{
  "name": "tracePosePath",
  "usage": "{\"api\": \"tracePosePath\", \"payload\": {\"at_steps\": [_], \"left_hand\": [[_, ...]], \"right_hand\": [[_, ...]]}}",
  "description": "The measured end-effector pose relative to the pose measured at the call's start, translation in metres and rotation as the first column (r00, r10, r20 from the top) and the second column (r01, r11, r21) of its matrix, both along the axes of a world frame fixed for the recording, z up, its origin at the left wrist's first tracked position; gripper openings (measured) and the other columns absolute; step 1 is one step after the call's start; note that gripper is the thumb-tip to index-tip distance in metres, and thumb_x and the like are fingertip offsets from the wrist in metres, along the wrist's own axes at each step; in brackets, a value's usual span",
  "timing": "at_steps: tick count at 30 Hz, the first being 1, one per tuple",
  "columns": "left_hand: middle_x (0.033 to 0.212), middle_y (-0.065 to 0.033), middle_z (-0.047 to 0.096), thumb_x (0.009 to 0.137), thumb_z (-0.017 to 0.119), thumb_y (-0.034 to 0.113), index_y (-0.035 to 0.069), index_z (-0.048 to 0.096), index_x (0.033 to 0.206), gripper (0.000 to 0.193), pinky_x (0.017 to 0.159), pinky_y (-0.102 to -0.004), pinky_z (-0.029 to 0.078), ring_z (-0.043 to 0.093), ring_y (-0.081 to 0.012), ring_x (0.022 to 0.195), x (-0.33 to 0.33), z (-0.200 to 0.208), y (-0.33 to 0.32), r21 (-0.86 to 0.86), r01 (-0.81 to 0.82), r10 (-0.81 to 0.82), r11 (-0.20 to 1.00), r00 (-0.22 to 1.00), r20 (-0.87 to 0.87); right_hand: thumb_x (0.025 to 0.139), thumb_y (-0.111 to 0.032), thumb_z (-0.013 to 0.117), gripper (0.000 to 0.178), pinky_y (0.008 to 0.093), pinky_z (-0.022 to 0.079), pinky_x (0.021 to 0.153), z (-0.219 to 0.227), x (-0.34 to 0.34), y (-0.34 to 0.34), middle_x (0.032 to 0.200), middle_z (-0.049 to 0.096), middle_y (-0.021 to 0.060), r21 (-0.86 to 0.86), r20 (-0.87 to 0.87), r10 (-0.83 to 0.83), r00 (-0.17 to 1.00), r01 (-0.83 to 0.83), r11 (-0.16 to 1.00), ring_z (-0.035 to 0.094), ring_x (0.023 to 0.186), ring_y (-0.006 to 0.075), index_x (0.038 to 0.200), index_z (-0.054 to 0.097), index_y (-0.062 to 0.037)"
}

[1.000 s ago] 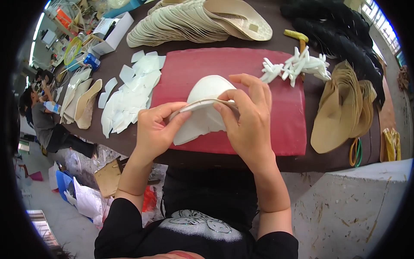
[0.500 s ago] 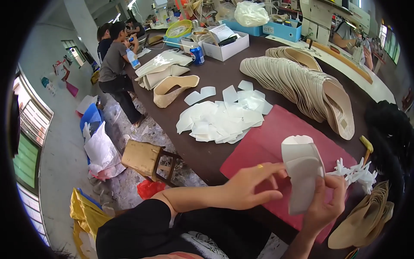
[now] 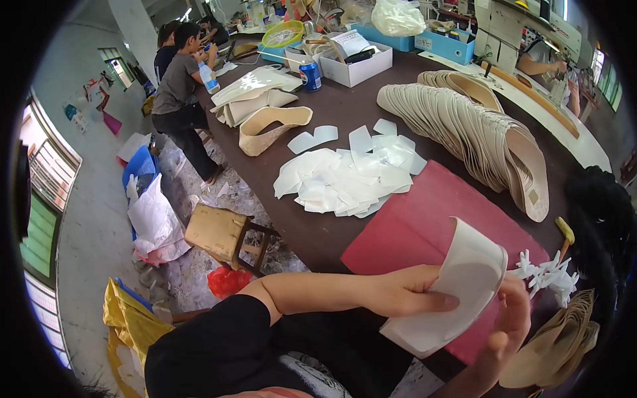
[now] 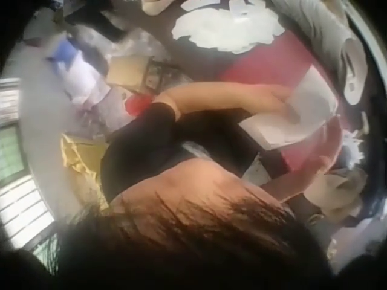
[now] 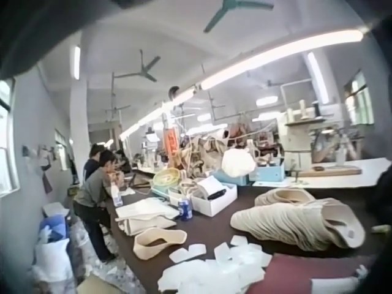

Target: Assembling shoe uppers by applying lining and reinforcement materials.

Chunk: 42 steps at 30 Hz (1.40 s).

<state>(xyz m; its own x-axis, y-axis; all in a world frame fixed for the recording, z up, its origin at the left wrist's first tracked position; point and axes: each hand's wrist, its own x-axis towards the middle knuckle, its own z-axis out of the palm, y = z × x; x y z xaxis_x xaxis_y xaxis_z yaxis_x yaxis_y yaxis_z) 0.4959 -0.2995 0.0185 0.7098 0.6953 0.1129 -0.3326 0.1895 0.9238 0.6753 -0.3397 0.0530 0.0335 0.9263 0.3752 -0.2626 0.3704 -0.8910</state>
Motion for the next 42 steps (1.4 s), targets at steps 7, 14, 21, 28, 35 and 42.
{"api": "tracePosePath", "payload": {"at_steps": [7, 14, 21, 28, 35, 42], "left_hand": [[0.091, -0.0034, 0.066, 0.086, 0.054, 0.003, 0.001, 0.063, 0.110, 0.026, 0.068, -0.0270, 0.048, 0.056, -0.0120, 0.075, -0.008, 0.034, 0.047, 0.291, 0.393, -0.354, 0.872, 0.918, -0.179], [0.098, -0.0151, 0.062, 0.085, 0.049, 0.009, 0.011, 0.050, 0.111, 0.026, 0.071, -0.0500, 0.051, 0.066, -0.0401, 0.084, 0.085, -0.018, 0.180, 0.812, 0.364, 0.803, 0.457, 0.225, -0.552], [0.151, -0.0154, 0.037, 0.077, 0.067, 0.008, 0.013, 0.046, 0.141, 0.068, 0.113, -0.0553, 0.025, 0.033, -0.0377, 0.140, 0.190, -0.052, 0.153, 0.921, 0.384, 0.849, -0.059, 0.505, -0.156], [0.139, -0.0133, 0.052, 0.080, 0.067, 0.015, 0.007, 0.062, 0.117, 0.038, 0.110, -0.0498, 0.033, 0.044, -0.0347, 0.132, 0.190, -0.084, 0.092, 0.877, 0.404, 0.347, 0.261, 0.809, -0.475], [0.114, -0.0078, 0.065, 0.080, 0.068, 0.010, 0.005, 0.067, 0.096, 0.017, 0.092, -0.0393, 0.045, 0.058, -0.0273, 0.105, 0.218, -0.056, 0.084, 0.885, 0.283, 0.333, 0.369, 0.849, -0.410], [0.089, -0.0161, 0.068, 0.088, 0.061, 0.042, 0.002, 0.063, 0.082, 0.041, 0.069, -0.0362, 0.047, 0.061, -0.0284, 0.080, 0.380, -0.084, 0.069, 0.924, 0.314, 0.421, 0.216, 0.824, -0.379]], "right_hand": [[0.087, -0.034, 0.069, 0.052, 0.0295, 0.045, 0.080, -0.078, 0.097, -0.034, 0.106, 0.063, 0.0104, -0.313, 0.430, 0.103, 0.897, 0.041, 0.949, 0.056, 0.091, 0.0186, 0.120, 0.057, 0.0047], [0.094, -0.022, 0.059, 0.029, 0.0334, 0.038, 0.044, -0.094, 0.063, 0.000, 0.052, 0.054, 0.0082, -0.415, 0.697, -0.156, 0.699, 0.572, 0.708, 0.045, 0.041, 0.0192, 0.078, 0.062, 0.0026], [0.081, -0.003, 0.071, 0.015, 0.0244, 0.046, 0.058, -0.117, 0.240, 0.011, 0.080, 0.065, 0.0062, 0.174, 0.774, -0.551, 0.311, 0.732, 0.658, 0.057, 0.065, 0.0136, 0.097, 0.070, -0.0019], [0.079, -0.003, 0.071, 0.026, 0.0275, 0.045, 0.071, -0.152, 0.361, -0.038, 0.098, 0.063, 0.0043, 0.398, 0.845, -0.533, -0.046, 0.720, 0.569, 0.053, 0.083, 0.0157, 0.105, 0.069, -0.0031], [0.082, -0.008, 0.070, 0.031, 0.0266, 0.044, 0.064, -0.135, 0.355, -0.080, 0.096, 0.064, 0.0043, -0.034, 0.762, -0.445, 0.471, 0.715, 0.698, 0.054, 0.071, 0.0164, 0.113, 0.067, -0.0033], [0.088, -0.017, 0.067, 0.026, 0.0290, 0.046, 0.061, -0.118, 0.307, -0.051, 0.084, 0.067, 0.0063, 0.151, 0.865, -0.490, -0.105, 0.987, 0.054, 0.056, 0.063, 0.0187, 0.110, 0.067, -0.0030]]}}
